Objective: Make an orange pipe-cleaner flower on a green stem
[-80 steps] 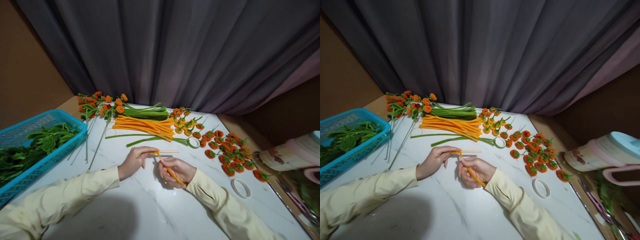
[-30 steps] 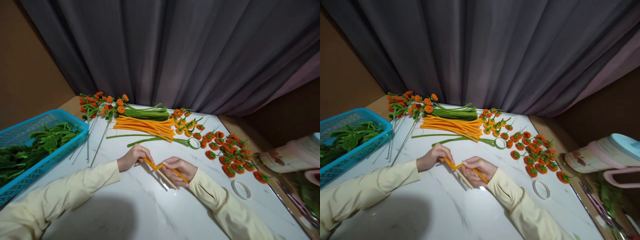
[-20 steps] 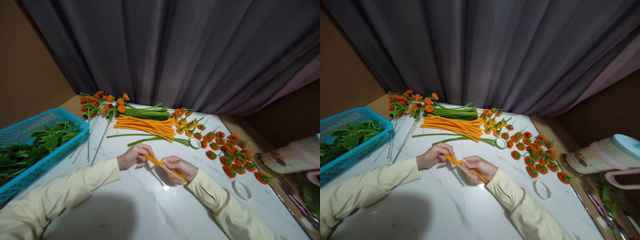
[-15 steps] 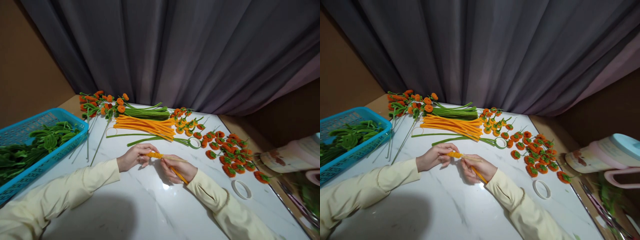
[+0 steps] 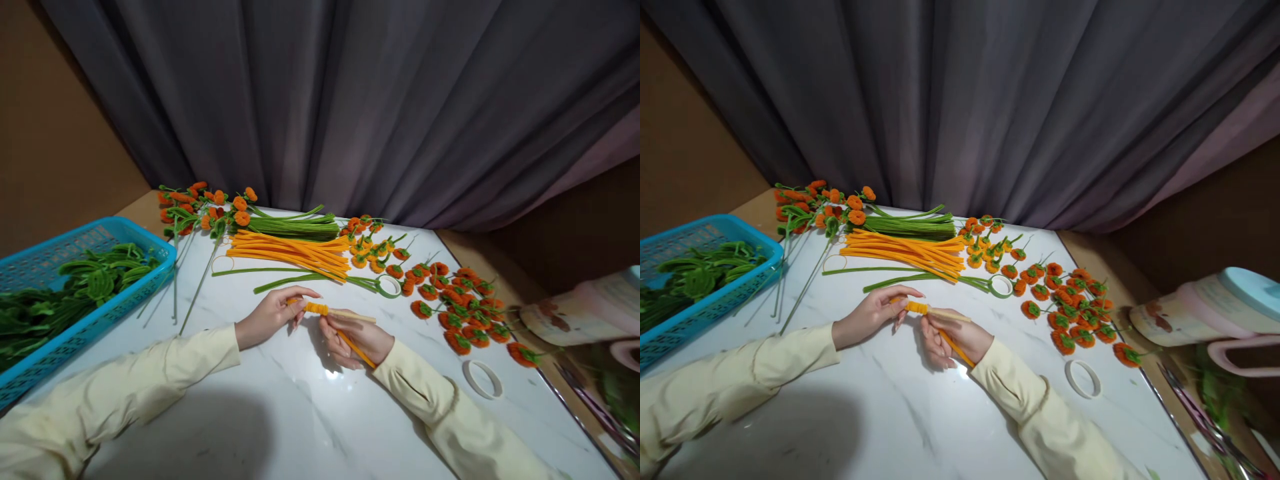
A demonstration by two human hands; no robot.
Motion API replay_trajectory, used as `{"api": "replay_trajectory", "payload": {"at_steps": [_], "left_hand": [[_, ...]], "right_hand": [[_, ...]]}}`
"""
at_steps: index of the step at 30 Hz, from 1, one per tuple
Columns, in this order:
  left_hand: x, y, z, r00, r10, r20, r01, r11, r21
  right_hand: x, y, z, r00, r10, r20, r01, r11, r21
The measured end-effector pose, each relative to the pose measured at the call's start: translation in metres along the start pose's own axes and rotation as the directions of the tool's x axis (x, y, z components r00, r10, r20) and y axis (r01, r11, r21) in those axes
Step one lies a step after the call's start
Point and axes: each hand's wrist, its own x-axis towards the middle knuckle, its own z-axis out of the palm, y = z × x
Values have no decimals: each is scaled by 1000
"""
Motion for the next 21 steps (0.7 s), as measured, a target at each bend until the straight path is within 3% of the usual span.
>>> {"api": "replay_trajectory", "payload": {"at_steps": [8,14,17,21], "left_hand": [[-4,-5,2,994,98,-36,-90,978,191],[-6,-3,4,960,269,-80,-227,911,345],[-6,-1,4,938,310,-155,-215,871,442],[-4,-3,2,934,276,-226,-135,860,493]], "right_hand": [[0,1,4,999,14,-49,-17,998,-57],[1,1,5,998,9,-61,-15,996,-93],[2,-1,5,997,51,-61,-56,994,-91],[2,-4,5,995,60,-74,-67,994,-89]]}}
